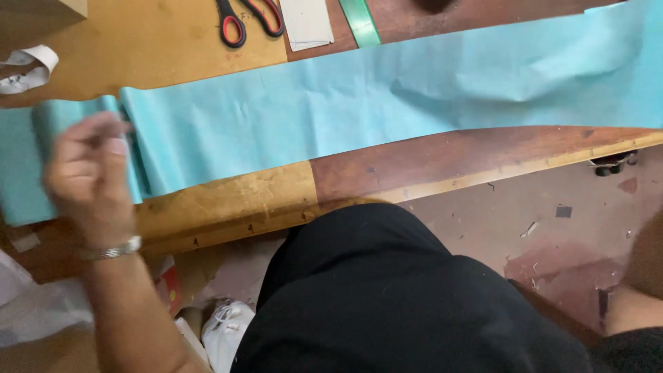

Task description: The person cuts a long strip of light blue fabric into several smaller rectangular pieces using scissors. They then fold the cut pieces, unfold the remaining fabric, and trace a paper pattern onto it with a pen before pinning the pattern in place.

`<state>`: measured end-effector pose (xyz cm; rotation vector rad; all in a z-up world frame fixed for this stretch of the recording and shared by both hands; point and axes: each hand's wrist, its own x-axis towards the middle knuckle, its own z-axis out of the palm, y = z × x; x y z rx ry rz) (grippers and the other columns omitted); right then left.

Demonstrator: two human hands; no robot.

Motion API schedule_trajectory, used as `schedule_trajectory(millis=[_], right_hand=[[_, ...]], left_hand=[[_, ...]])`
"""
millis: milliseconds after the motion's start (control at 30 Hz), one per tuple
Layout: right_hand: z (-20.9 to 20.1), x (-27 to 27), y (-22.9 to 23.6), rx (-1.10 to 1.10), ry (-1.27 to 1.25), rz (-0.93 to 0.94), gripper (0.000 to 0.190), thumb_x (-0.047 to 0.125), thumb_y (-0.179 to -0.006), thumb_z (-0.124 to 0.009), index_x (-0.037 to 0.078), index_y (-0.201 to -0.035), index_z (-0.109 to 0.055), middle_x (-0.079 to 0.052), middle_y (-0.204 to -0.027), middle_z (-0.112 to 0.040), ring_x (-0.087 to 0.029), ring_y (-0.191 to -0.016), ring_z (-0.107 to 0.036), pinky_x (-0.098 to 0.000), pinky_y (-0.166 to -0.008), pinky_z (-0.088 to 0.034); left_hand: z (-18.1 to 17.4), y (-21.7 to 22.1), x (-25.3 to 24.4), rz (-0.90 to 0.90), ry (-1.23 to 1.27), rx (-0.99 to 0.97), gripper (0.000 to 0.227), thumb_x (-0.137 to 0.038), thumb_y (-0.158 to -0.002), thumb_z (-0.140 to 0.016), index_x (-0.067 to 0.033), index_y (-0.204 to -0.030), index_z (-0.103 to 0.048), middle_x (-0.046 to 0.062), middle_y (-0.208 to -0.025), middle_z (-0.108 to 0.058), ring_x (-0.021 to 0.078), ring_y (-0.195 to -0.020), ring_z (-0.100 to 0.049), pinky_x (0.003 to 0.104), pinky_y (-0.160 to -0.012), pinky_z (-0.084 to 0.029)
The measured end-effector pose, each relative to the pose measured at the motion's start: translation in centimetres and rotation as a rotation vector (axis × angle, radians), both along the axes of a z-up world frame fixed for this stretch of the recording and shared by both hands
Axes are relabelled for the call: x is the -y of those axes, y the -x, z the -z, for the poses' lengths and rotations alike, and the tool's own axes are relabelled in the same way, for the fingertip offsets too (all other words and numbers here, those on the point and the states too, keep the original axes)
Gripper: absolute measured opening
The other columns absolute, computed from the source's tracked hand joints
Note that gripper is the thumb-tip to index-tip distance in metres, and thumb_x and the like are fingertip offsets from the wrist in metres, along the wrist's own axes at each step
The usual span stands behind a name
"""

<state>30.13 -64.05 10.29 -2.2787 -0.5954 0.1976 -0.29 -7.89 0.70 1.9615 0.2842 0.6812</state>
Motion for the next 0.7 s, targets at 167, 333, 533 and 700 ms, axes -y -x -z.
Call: schedule_trajectory(millis=[167, 333, 533, 700], right_hand=[[-1.3, -17.0, 11.5, -0.197, -0.077, -0.249, 0.059, 0.000, -0.102, -0.069, 0.008, -0.145, -0.029, -0.009, -0.118, -0.059, -0.019, -0.096, -0.064, -0.0327, -0.086, -0.055], [-1.0, -20.2, 16.1, -0.373, -0.227, -0.728, 0.095, -0.002, -0.099, -0.065, 0.015, -0.163, 0.002, -0.019, -0.164, -0.046, -0.030, -0.117, -0.077, -0.0403, -0.098, -0.066], [6.7, -7.4, 9.9, -0.023, 0.052, -0.015, 0.028, 0.000, -0.102, -0.062, 0.004, -0.129, -0.067, -0.010, -0.111, -0.076, -0.019, -0.098, -0.071, -0.0319, -0.085, -0.057], [14.9, 6.5, 5.7, 0.298, 0.503, 0.465, 0.037, 0.013, -0.094, -0.069, 0.010, -0.131, -0.065, -0.013, -0.138, -0.054, -0.042, -0.117, -0.051, -0.0557, -0.093, -0.044]], left_hand=[[-2.5, -4.1, 13.2, 0.560, 0.860, -0.047, 0.096, -0.062, -0.087, -0.072, 0.0045, -0.148, -0.040, 0.021, -0.144, -0.055, 0.0349, -0.129, -0.062, 0.047, -0.109, -0.056], [-1.3, -3.7, 12.1, 0.140, 0.693, -0.129, 0.012, -0.012, -0.094, -0.073, -0.0119, -0.094, -0.061, -0.003, -0.094, -0.067, 0.0077, -0.087, -0.058, 0.024, -0.085, -0.051], [6.6, -1.0, -0.8, -0.237, 0.536, -0.213, 0.016, -0.007, -0.095, -0.073, -0.0110, -0.109, -0.066, -0.004, -0.106, -0.068, 0.0091, -0.098, -0.065, 0.028, -0.095, -0.061], [12.1, -0.3, -4.3, -0.215, -0.005, -0.369, 0.073, -0.009, -0.085, -0.096, 0.0086, -0.134, -0.045, 0.023, -0.123, -0.066, 0.0233, -0.101, -0.065, 0.037, -0.085, -0.055]])
